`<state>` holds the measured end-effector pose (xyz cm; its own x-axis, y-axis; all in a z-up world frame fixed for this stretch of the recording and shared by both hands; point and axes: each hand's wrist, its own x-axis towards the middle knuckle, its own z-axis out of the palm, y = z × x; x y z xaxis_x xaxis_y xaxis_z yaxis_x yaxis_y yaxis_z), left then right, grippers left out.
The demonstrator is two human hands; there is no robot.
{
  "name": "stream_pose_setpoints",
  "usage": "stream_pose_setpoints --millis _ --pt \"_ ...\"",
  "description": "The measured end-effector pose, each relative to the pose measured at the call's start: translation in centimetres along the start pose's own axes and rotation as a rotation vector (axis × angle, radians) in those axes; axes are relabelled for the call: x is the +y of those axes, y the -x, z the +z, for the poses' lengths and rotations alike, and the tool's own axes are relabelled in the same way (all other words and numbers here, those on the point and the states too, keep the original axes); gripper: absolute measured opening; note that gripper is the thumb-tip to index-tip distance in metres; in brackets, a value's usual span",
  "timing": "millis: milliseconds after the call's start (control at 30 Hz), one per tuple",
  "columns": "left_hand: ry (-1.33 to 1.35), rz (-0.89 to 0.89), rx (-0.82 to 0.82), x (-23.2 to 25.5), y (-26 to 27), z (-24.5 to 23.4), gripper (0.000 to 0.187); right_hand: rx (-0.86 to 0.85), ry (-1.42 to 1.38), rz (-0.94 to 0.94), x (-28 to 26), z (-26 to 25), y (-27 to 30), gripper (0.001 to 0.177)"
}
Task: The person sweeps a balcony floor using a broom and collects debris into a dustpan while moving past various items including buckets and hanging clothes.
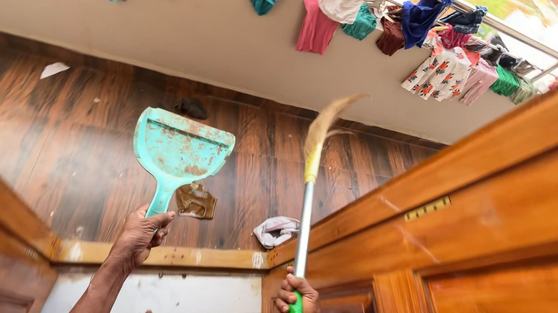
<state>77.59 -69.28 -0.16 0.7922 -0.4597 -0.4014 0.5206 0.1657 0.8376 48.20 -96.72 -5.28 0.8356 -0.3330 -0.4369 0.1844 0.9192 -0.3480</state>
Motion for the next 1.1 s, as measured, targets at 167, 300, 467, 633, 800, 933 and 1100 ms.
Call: stream_pose_setpoints --millis 167,300,467,633,800,933,1100 --pt "-0.134 -0.069 -0.030 4.7 -7.5 1.6 0.022 0.015 0.000 -0.114 -2.2 1.7 -5.8 0.024" --pt "-0.107 -0.066 -0.082 6.1 -11.8 3.8 0.022 0.070 -0.041 -0.140 -4.6 2.5 -7.7 0.025" --pt "-0.116 -0.104 -0.161 6.4 -16.4 6.6 0.017 0.150 -0.045 -0.212 -6.7 2.7 -10.3 0.023" --pt "-0.208 -0.136 -0.181 7.1 -22.3 10.2 0.019 0.138 -0.054 -0.280 -10.8 2.7 -15.7 0.018" --pt "-0.251 -0.203 -0.288 8.5 -31.6 14.8 0.022 0.092 -0.161 -0.386 -16.7 3.7 -25.5 0.011" --pt "-0.428 -0.216 -0.279 9.4 -41.3 20.1 0.023 0.127 -0.210 -0.506 -22.7 5.5 -34.6 0.016" --pt "-0.476 -0.382 -0.345 10.4 -49.1 26.8 0.019 0.278 -0.236 -0.531 -27.4 6.7 -39.8 0.016"
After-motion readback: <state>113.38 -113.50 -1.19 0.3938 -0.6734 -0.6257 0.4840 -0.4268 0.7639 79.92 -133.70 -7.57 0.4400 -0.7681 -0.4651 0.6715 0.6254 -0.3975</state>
